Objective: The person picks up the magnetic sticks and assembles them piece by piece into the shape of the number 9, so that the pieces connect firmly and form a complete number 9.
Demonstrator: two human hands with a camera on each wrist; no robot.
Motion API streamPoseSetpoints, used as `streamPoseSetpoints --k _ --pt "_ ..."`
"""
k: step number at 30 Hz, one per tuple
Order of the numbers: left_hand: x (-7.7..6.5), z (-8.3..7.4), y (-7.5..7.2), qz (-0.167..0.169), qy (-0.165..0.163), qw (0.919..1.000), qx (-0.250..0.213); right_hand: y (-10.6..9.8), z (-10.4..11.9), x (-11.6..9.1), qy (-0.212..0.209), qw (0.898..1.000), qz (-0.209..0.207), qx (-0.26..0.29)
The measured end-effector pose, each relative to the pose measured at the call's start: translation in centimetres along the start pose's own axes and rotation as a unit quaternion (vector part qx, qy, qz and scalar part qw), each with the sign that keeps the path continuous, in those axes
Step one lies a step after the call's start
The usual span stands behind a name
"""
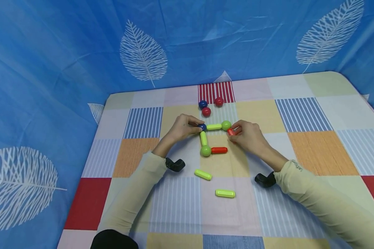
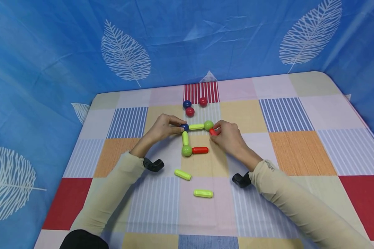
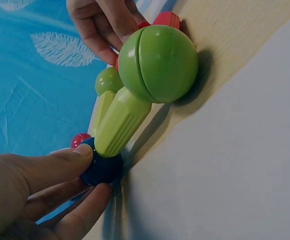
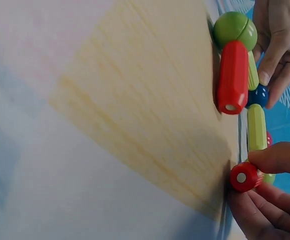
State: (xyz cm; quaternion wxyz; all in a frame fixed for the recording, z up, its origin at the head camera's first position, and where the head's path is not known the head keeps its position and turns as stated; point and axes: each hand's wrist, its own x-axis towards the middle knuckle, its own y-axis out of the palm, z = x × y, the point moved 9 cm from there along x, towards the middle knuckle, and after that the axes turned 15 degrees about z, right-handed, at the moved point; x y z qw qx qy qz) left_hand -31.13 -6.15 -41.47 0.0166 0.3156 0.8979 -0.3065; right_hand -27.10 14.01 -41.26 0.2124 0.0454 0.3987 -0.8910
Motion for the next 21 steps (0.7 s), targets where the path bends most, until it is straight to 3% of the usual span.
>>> streamPoseSetpoints --k 7,21 --pt "0.06 0.06 0.00 0.000 0.003 1.0000 -0.004 0.45 -0.10 0.11 0.011 0.999 0.006 0.033" --pt "-0.02 -0.01 0.02 -0.003 0.007 1.0000 -0.003 0.83 -0.29 0.36 0.031 0.998 0.035 0.044"
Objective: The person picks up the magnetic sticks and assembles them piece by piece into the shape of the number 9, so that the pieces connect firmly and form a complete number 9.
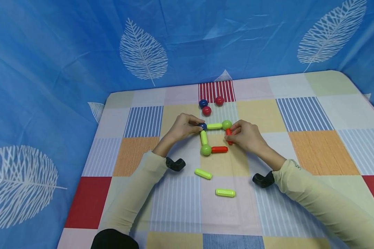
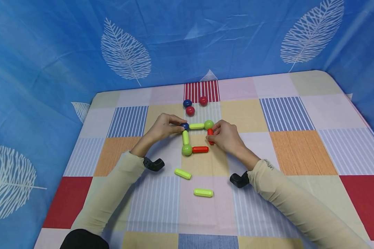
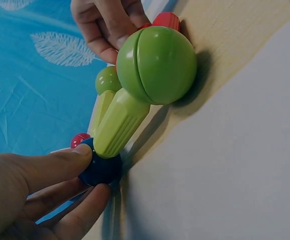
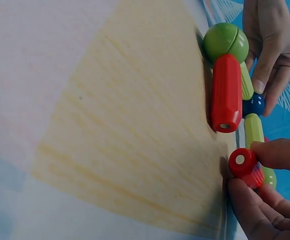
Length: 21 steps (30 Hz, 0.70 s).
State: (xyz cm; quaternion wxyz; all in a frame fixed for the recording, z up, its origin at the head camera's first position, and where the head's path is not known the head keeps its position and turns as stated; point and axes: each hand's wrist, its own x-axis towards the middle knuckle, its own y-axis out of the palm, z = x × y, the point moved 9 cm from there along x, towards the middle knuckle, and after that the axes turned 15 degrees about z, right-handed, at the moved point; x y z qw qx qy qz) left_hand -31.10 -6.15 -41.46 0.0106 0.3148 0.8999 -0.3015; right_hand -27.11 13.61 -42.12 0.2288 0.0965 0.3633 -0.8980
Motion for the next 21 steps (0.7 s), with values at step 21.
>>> streamPoseSetpoints --k 21 --pt "-0.02 0.11 0.09 0.002 -0.001 1.0000 -0.007 0.03 -0.22 -0.13 -0.011 1.000 -0.003 0.008"
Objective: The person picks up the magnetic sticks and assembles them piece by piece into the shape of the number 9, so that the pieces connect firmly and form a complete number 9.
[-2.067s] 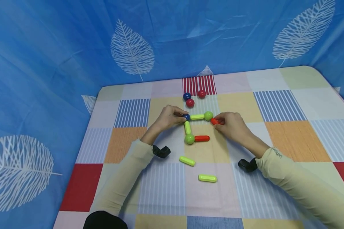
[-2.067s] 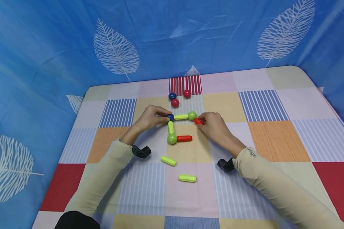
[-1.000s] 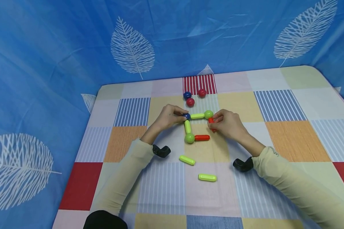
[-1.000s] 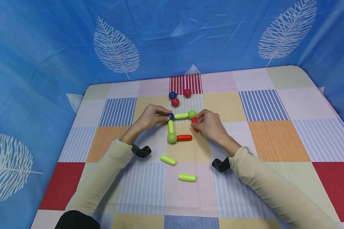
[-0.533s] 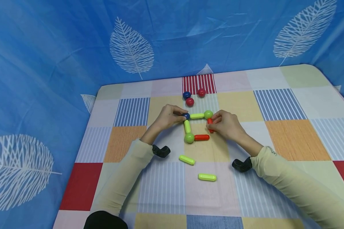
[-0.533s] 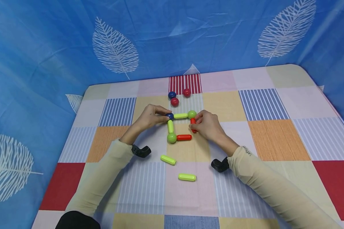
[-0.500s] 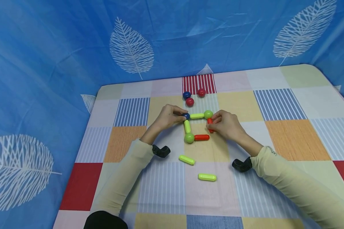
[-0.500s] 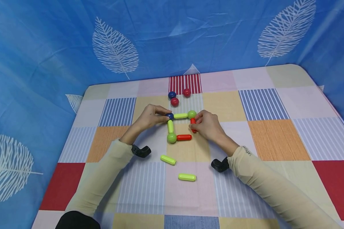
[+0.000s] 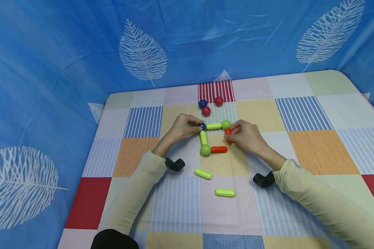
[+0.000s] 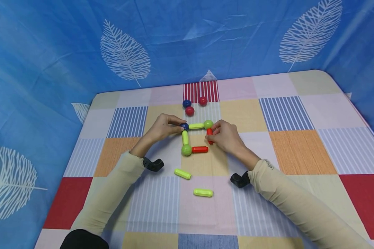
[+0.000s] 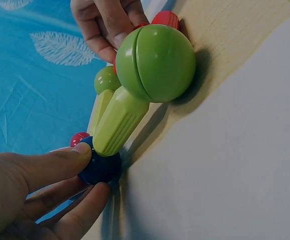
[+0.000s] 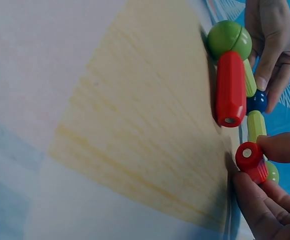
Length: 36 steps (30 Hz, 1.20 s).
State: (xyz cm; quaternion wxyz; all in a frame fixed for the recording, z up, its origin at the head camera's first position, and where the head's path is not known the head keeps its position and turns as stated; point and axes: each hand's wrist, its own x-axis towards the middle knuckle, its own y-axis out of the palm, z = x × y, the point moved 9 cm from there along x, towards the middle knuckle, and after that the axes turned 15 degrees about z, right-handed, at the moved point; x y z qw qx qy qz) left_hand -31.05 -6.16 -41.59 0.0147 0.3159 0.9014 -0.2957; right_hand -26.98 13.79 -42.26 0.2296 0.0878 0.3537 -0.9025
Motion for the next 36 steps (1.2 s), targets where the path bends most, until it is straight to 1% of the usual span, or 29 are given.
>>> streamPoseSetpoints --k 10,16,19,21,24,29,32,36 --pt "0.0 0.1 -0.1 -0.002 -0.002 1.0000 0.004 -0.2 0.3 -0.4 -0.005 1.000 0.007 -0.015" --pt "0.0 0.2 -0.1 -0.001 -0.004 0.9999 0.012 -1.4 0.3 -0.6 -0.006 0.999 -0.004 -0.032" --pt "-0.1 0.1 0.0 0.000 -0.005 0.9999 0.013 -2.4 0.6 -0.2 -0.014 0.999 -0.002 -0.035" --pt "-0.1 0.0 0.0 -0.001 -0.003 0.9999 0.013 -3.1 0.8 0.3 -0.023 0.999 0.005 -0.038" --pt "0.0 -0.5 -0.5 -0.003 0.000 0.9998 0.020 -4.7 1.4 1.8 -0.043 0.998 0.013 -0.033" --pt "0.1 -0.8 -0.7 -0.006 0.007 0.9997 0.022 -7.4 1.4 4.6 -0.046 0.998 -0.009 -0.029" --pt "0.0 -0.6 -0.3 -0.002 0.008 0.9998 0.017 -7.9 0.9 6.2 -0.037 0.999 -0.009 -0.035" --pt "-0.5 -0.1 0.3 -0.001 0.004 0.9999 0.010 -7.1 0.7 8.1 -0.028 0.999 0.014 -0.037"
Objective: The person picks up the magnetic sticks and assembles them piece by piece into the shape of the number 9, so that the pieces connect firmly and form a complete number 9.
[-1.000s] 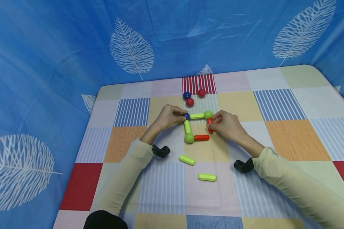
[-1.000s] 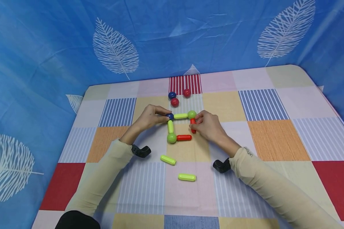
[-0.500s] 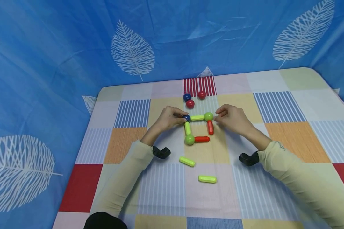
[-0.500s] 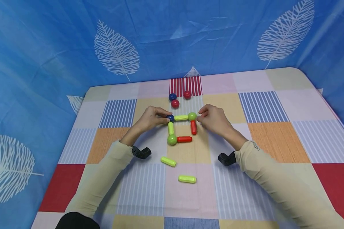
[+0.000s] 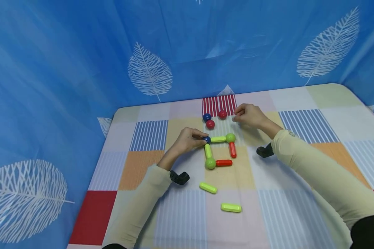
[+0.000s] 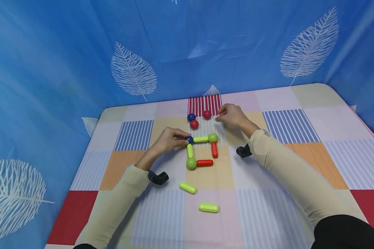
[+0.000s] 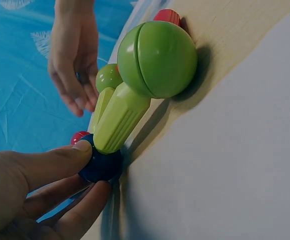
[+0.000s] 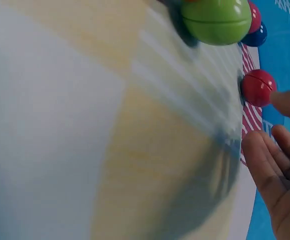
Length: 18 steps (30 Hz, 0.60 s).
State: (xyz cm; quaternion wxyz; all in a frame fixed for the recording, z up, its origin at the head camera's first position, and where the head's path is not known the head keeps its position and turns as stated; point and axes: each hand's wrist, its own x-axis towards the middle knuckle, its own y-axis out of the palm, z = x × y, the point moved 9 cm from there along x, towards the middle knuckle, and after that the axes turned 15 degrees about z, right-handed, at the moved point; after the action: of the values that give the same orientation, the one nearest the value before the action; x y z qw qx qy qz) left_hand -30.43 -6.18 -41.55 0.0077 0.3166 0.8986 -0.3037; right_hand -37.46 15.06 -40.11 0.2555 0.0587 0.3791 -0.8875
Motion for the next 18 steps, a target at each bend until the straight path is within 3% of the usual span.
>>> streamPoseSetpoints --k 5,10,13,18 --pt "0.1 0.4 0.6 -0.005 0.006 0.9999 -0.007 1.1 0.0 2.2 -0.006 1.000 0.021 0.018" --pt "0.8 0.7 1.7 0.025 -0.001 0.9997 -0.004 2.9 -1.2 3.1 0.003 0.999 0.033 0.032" --pt "1.2 0.6 2.0 0.038 0.003 0.9993 -0.004 3.2 -1.6 3.1 0.001 0.999 0.021 0.027" --pt "2.1 0.0 1.6 0.035 0.017 0.9992 -0.002 1.9 -1.1 3.1 -0.015 1.000 -0.020 0.013"
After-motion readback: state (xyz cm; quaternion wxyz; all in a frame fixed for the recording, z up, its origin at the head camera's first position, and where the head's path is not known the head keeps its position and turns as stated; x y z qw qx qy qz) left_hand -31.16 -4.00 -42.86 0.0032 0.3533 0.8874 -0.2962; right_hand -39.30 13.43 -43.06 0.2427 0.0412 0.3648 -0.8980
